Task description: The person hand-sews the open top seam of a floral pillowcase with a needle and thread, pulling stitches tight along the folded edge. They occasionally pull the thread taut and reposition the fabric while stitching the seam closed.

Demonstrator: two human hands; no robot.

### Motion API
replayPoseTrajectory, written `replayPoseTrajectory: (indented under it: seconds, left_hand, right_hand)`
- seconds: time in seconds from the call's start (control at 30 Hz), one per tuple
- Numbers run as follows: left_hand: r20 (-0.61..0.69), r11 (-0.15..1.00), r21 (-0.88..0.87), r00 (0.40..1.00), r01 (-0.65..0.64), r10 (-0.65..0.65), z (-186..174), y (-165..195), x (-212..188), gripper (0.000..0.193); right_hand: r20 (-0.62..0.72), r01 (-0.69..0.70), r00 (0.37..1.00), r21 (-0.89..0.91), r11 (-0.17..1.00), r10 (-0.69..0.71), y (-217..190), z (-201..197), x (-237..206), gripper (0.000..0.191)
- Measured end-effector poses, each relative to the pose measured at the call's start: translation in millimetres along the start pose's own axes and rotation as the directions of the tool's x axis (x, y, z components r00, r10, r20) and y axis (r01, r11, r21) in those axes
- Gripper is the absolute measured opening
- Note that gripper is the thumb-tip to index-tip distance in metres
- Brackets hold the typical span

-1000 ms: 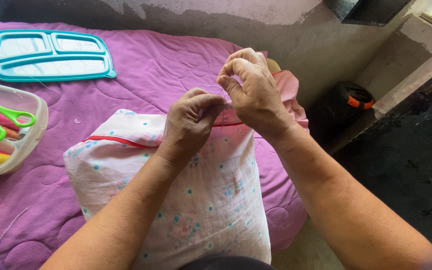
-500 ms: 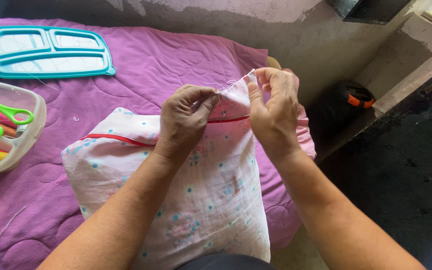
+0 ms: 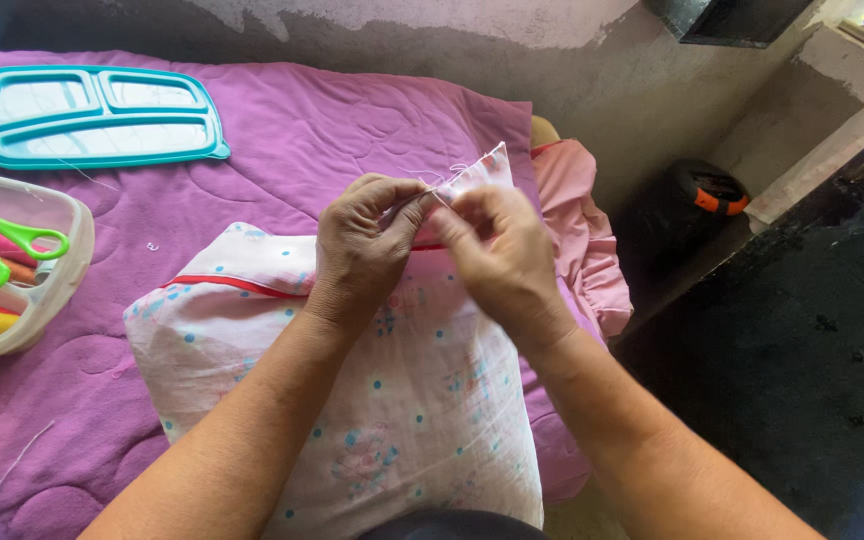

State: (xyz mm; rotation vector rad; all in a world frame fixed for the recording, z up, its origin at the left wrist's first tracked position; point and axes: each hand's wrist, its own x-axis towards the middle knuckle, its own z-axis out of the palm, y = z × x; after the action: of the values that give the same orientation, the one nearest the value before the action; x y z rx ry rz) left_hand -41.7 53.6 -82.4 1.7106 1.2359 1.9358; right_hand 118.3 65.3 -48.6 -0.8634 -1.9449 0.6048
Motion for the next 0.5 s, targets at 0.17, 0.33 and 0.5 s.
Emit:
replayPoseTrajectory:
  seconds: [0.17,0.33,0.5]
  left_hand:
    - [0.046,0.995,-0.087,0.998,0.055,-0.051,2,-1,0,0.011]
    - [0.038,0.992,-0.126,0.999,0.027,-0.022,2,-5,2,0.013]
    - [0.036,0.997,-0.075,0.999,0.012,-0.009,-1,-7,2,0.013]
  right_hand:
    - [0.234,-0.226,0.963,0.411,0.883,0.137,6,-29,36,0.041]
    - [0.195,0.108,0.975,0.009,0.994,-0.108,9,-30,50,0.018]
    - [0.198,0.098,0.975,0.018,0.995,-0.099,10,-28,59,0.009]
